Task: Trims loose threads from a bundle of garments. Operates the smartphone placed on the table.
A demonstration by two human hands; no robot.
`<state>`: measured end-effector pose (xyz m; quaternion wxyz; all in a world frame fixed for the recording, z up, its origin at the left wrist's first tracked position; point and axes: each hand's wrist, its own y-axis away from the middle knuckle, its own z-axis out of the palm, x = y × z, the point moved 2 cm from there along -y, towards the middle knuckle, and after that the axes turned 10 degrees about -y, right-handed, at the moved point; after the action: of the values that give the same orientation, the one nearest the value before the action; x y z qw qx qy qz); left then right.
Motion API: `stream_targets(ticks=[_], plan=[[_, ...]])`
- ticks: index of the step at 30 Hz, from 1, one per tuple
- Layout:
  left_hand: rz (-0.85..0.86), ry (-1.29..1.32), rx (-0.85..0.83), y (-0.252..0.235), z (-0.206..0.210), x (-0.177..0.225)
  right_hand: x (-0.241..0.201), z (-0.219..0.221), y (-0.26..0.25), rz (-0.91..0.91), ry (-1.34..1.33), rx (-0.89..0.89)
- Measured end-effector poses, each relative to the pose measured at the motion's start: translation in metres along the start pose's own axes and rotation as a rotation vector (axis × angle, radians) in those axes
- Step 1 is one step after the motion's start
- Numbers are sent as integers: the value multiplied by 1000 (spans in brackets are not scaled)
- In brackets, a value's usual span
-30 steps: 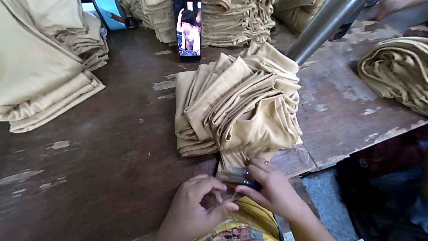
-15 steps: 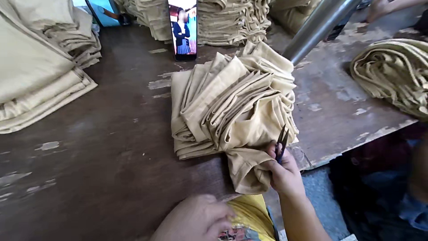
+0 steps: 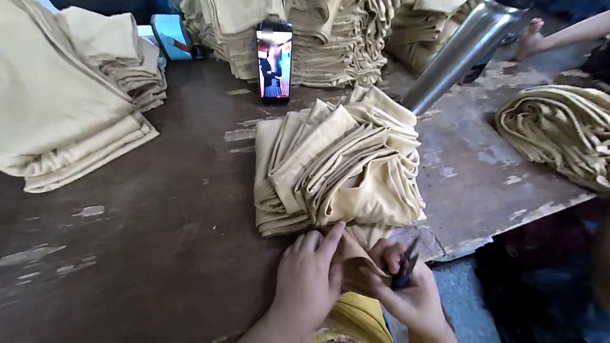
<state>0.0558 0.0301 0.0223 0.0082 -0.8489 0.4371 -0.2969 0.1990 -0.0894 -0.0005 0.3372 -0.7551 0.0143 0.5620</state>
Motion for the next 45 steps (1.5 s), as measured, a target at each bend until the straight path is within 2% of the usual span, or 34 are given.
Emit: stream_targets(ticks=[2,5,7,8,10,11,13,16,17,19,21,23,26,29,33,38,42,45], plan=[[-32,192,52,-7,-3,-9,-3,-15,0,-89,132,41],[-84,817,22,-6,-9,-17,-4,-46,-6,-110,254,171],[-111,1111,-53,-5,-10,-12,-10,-51,-15,-141,157,197],[-85,1174,-66,-6,-9,-9,-16,-47,-21,-184,84,212],[79,1070,-45,-14,-14,0,-25,-34,-34,-264,-50,245],[186,904,-28,-21,-17,5,-25,-29,-41,-285,-125,250],[297,434,-35,-32,-21,18,-19,-28,-53,-256,-155,211],[304,-167,-252,-54,-21,36,-3,-50,-59,-189,2,220],[295,-276,-251,-63,-20,37,3,-61,-56,-157,56,253],[285,-376,-128,-89,-20,31,15,-86,-42,-23,124,334],[194,-429,-146,-124,-31,20,26,-104,-27,200,74,400],[12,-398,-289,-157,-45,8,36,-112,-17,395,-36,448],[-171,-316,-459,-188,-49,-12,41,-113,-10,466,-241,479],[-170,-290,-479,-191,-43,-22,41,-101,-16,559,-441,509],[-147,-257,-451,-187,-43,-27,44,-84,-33,622,-504,512],[-135,-233,-452,-188,-46,-31,38,-62,-51,748,-709,630],[-95,-147,-414,-185,-47,-45,42,-49,-58,691,-982,577],[-82,-99,-416,-181,-51,-50,37,-35,-61,663,-977,699]])
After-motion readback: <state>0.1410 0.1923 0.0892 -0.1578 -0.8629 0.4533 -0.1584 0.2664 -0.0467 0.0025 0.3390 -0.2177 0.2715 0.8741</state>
